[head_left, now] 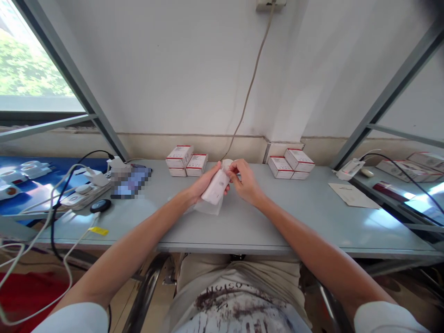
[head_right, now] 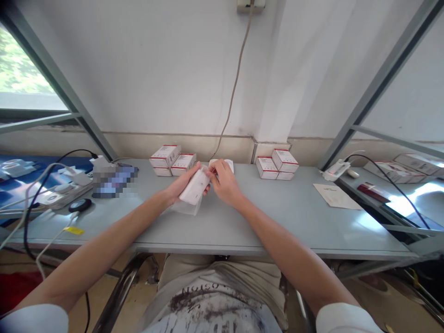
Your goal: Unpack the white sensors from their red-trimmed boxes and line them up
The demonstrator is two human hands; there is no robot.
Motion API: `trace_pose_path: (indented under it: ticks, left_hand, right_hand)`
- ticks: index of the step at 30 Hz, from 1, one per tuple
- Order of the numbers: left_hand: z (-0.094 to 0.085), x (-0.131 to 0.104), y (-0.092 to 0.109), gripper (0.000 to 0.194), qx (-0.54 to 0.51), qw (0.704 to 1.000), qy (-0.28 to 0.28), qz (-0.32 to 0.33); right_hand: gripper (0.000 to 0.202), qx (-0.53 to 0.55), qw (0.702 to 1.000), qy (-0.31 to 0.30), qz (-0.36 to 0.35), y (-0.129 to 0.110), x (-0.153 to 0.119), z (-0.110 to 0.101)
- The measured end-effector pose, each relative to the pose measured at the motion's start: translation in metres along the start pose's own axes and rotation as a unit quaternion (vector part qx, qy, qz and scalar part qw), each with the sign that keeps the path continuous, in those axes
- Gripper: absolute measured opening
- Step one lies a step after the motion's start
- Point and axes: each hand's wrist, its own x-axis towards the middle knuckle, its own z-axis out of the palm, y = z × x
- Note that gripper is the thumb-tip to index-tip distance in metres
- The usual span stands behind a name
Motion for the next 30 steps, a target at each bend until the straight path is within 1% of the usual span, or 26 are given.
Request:
trace_pose_path:
  ticks: [3,6,8,11,14,17,21,24,27,30]
  left_hand:
    - [-0.003,-0.002,0.002,0.074,0.006,0.999,-0.006,-0.041]
    - [-0.004,-0.003,0.003,0.075,-0.009,0.999,-0.014,-0.044]
    - [-0.003,-0.004,0.004,0.073,-0.016,0.999,-0.025,-0.040]
    - [0.002,-0.006,0.004,0.067,-0.017,0.998,-0.040,-0.033]
    - [0.007,-0.008,0.005,0.058,-0.015,0.999,-0.036,-0.014]
    - [0.008,-0.009,0.006,0.054,-0.013,0.999,-0.036,-0.004]
    - [0.004,-0.009,0.004,0.053,-0.010,0.998,-0.067,-0.010]
    - [0.001,-0.008,0.002,0.054,-0.009,0.996,-0.085,-0.017]
    - [-0.001,-0.007,0.001,0.059,0.000,0.995,-0.098,-0.027]
    - [-0.002,-0.007,0.000,0.065,0.014,0.993,-0.112,-0.029]
  right_hand:
    - [0.022,-0.007,0.999,0.001,0.032,-0.004,-0.002,0.001]
    - [0.027,-0.011,0.999,0.001,0.047,-0.005,-0.003,0.002]
    - [0.028,-0.017,0.998,0.014,0.060,-0.004,-0.003,0.001]
    - [0.028,-0.036,0.994,0.066,0.073,0.001,0.000,-0.004]
    - [0.028,-0.045,0.988,0.124,0.081,0.006,0.003,-0.010]
    - [0.031,-0.045,0.983,0.151,0.096,0.009,0.005,-0.014]
    - [0.034,-0.039,0.983,0.144,0.109,0.006,0.005,-0.016]
    - [0.032,-0.004,0.987,0.119,0.107,0.001,0.004,-0.015]
    - [0.031,0.023,0.988,0.096,0.117,-0.002,0.003,-0.014]
    - [0.031,0.062,0.989,0.095,0.093,0.000,0.004,-0.012]
